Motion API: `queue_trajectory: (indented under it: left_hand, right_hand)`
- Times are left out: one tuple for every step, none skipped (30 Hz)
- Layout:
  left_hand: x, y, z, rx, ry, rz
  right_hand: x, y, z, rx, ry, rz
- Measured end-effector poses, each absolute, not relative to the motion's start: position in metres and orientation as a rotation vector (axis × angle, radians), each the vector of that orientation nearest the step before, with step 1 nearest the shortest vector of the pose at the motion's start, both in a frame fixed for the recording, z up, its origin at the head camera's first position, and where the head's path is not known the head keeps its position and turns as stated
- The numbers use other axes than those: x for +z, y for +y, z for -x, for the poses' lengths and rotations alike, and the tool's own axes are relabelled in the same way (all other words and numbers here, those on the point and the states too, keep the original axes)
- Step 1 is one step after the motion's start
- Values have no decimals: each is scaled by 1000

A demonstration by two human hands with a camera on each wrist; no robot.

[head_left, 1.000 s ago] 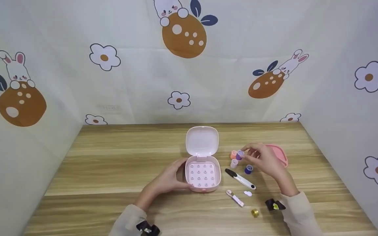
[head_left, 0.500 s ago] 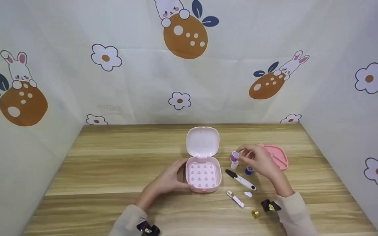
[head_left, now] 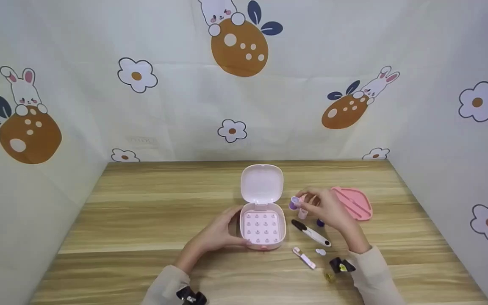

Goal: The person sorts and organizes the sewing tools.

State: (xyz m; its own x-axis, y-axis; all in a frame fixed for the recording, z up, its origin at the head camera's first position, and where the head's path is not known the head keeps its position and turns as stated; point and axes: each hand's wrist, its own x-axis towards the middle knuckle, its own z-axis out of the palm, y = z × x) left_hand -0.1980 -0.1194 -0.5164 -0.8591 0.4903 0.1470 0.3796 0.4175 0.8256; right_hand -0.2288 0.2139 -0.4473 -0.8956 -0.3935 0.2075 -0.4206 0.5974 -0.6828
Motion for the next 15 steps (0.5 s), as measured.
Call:
queue_trajectory:
  left_hand:
    - [-516,-119,198,1435,2544,-784]
    - [-516,-119,198,1435,2545,-786]
    - [-517,-120,198,1434,2547,-789]
    - [-516,-119,198,1436,2545,-792]
    - [-517,-119,198,1436,2546,-797]
    - [-517,-119,198,1439,2544,-803]
    - [-517,-119,198,1439,2544,-804]
    - [-517,-119,198,1436,2548,-807]
    - [-517,-119,198,1435,2550,-807]
    - [-517,-119,197,1436,2550,-805]
    - [-517,-119,197,1437,2550,-801]
    - [-517,-119,197,1437,2551,-795]
    - [-517,-119,197,1435,2554,-790]
    - [-517,-119,197,1433,2556,-790]
    - [-517,-119,197,1434,2554,-785]
  right_hand:
    - [-448,213,229,1204,-2780,-706]
    - [-448,212,229,1205,-2783,-705]
    - [-448,210,230,1206,-2785,-701]
    - [-448,210,230,1204,-2787,-704]
    - [-448,208,230,1203,-2791,-696]
    - [-448,207,230,1207,-2795,-691]
    - [-448,206,230,1213,-2796,-688]
    - [-448,204,230,1218,-2798,-688]
    - [-448,203,230,1229,-2800,-692]
    - [-448,202,230,1235,-2805,-692]
    - [-447,200,230,1240,-2811,-684]
    - [-447,198,230,1240,-2817,-681]
    - [-447,197,231,1236,-2823,-676]
    - [-447,195,231,1230,-2827,-673]
    - [-447,194,232,1228,-2832,-668]
